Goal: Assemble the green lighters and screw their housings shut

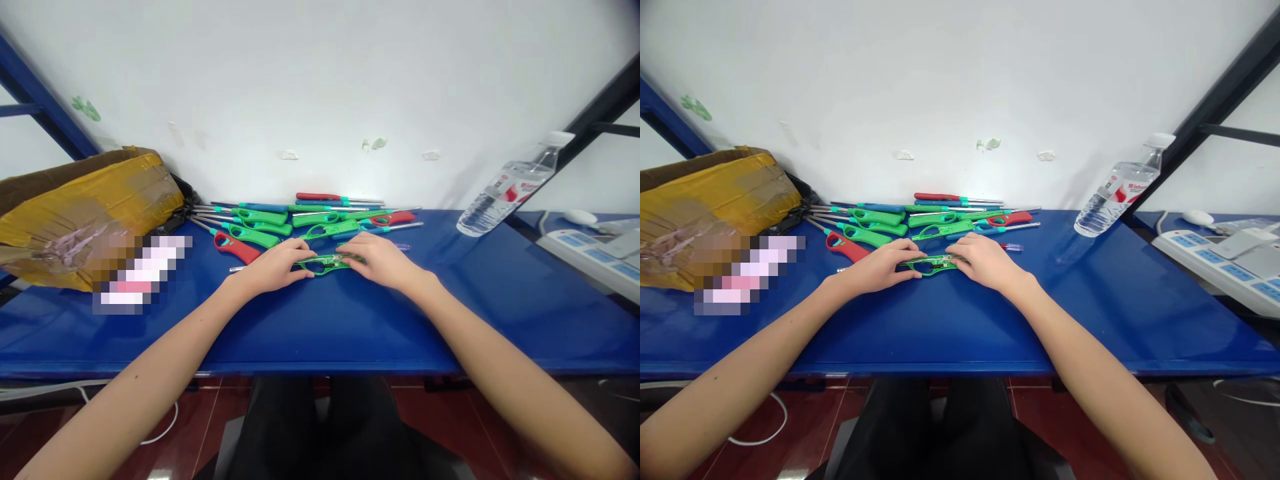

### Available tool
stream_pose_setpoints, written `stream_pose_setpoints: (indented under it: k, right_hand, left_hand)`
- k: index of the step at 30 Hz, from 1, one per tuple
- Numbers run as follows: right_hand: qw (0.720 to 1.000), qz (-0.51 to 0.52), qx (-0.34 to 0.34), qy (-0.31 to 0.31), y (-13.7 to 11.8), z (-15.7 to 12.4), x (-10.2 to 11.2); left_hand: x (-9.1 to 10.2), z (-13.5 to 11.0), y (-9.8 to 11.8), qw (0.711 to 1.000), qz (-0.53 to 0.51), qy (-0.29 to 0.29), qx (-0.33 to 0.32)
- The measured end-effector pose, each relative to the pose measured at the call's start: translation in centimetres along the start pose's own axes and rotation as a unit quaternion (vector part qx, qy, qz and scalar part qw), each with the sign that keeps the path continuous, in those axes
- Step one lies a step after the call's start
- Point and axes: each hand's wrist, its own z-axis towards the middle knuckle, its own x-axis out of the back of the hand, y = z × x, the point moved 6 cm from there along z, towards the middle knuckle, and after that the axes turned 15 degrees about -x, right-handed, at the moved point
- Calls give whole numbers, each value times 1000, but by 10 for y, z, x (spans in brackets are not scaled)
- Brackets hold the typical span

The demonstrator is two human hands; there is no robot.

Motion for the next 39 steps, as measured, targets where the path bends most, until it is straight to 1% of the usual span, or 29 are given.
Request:
stream_pose_setpoints:
  k: [5,8,15,22,26,32,39]
  right_hand:
    - [998,21,39,43,-7,-1,4]
    - [997,23,50,48,-11,-1,3]
    - [998,-15,58,24,-16,4,-3]
    - [997,-68,40,-4,-20,7,-6]
    - [996,-78,35,-10,-21,6,-6]
    - [995,-84,48,-11,-24,4,-6]
    - [995,-87,33,-42,-25,5,-8]
  left_hand:
    - [1,0,4,1000,27,-4,-8]
    - [1,0,5,999,36,-6,-12]
    - [2,1,7,999,45,-6,-14]
    - [0,1,5,999,44,-6,-15]
    - [0,0,3,999,34,-6,-14]
    - [1,0,4,999,31,-6,-11]
    - [0,0,4,999,32,-3,-14]
